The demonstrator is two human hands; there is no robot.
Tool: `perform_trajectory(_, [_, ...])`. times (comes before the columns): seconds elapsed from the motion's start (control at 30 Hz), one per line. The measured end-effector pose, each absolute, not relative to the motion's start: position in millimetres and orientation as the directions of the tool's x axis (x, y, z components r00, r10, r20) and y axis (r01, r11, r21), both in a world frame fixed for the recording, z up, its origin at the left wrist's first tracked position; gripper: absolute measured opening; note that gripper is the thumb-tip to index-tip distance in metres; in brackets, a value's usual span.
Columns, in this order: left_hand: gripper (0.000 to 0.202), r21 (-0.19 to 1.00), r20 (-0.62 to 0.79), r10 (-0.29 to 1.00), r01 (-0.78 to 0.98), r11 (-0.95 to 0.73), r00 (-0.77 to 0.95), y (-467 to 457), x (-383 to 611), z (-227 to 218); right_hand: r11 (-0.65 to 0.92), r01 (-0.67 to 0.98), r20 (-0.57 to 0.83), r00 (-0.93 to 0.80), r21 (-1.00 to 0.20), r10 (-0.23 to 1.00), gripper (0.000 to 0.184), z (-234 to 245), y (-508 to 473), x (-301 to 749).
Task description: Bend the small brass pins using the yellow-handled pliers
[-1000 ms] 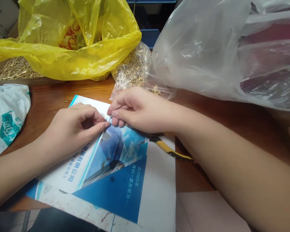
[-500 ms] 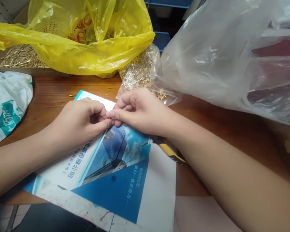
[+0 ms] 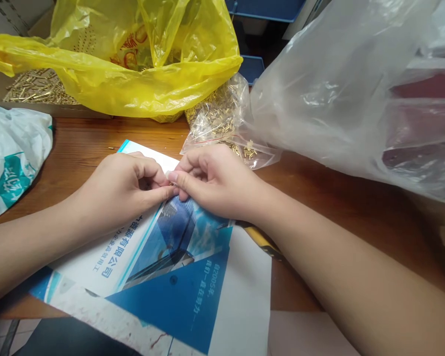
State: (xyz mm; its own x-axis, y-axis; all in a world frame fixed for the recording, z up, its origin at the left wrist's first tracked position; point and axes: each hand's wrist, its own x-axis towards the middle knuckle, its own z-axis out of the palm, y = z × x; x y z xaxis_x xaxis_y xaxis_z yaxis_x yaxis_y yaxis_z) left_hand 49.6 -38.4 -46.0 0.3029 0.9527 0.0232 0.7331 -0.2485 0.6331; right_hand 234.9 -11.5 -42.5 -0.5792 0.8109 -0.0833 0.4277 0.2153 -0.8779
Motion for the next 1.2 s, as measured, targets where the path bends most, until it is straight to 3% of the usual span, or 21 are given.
perform_trajectory(0.27, [0.029, 0.628, 0.034, 0.953, 0.736, -0.255, 0.302, -38.3, 49.1, -46.2, 0.297, 0.477, -0.049, -0.588, -0.827, 0.808, 0.027, -46.3, -11.0, 236.3])
perform_trajectory(0.63, [0.030, 0.642, -0.027, 0.956, 0.737, -0.208, 0.294, -36.8, 49.9, -44.5, 0.585, 0.612, 0.140, -0.618, -0.532, 0.774, 0.017, -47.4, -11.8, 232.1])
perform_trajectory(0.93, [0.027, 0.654, -0.025, 0.952, 0.725, -0.214, 0.304, -36.4, 49.2, -44.1, 0.671, 0.615, 0.095, -0.704, -0.415, 0.704, 0.019, -43.6, -8.9, 231.2])
perform_trajectory(1.2, [0.018, 0.635, -0.018, 0.935, 0.726, -0.263, 0.354, -35.0, 48.1, -46.9, 0.721, 0.645, -0.082, -0.757, -0.251, 0.648, 0.020, -25.6, -11.1, 227.2])
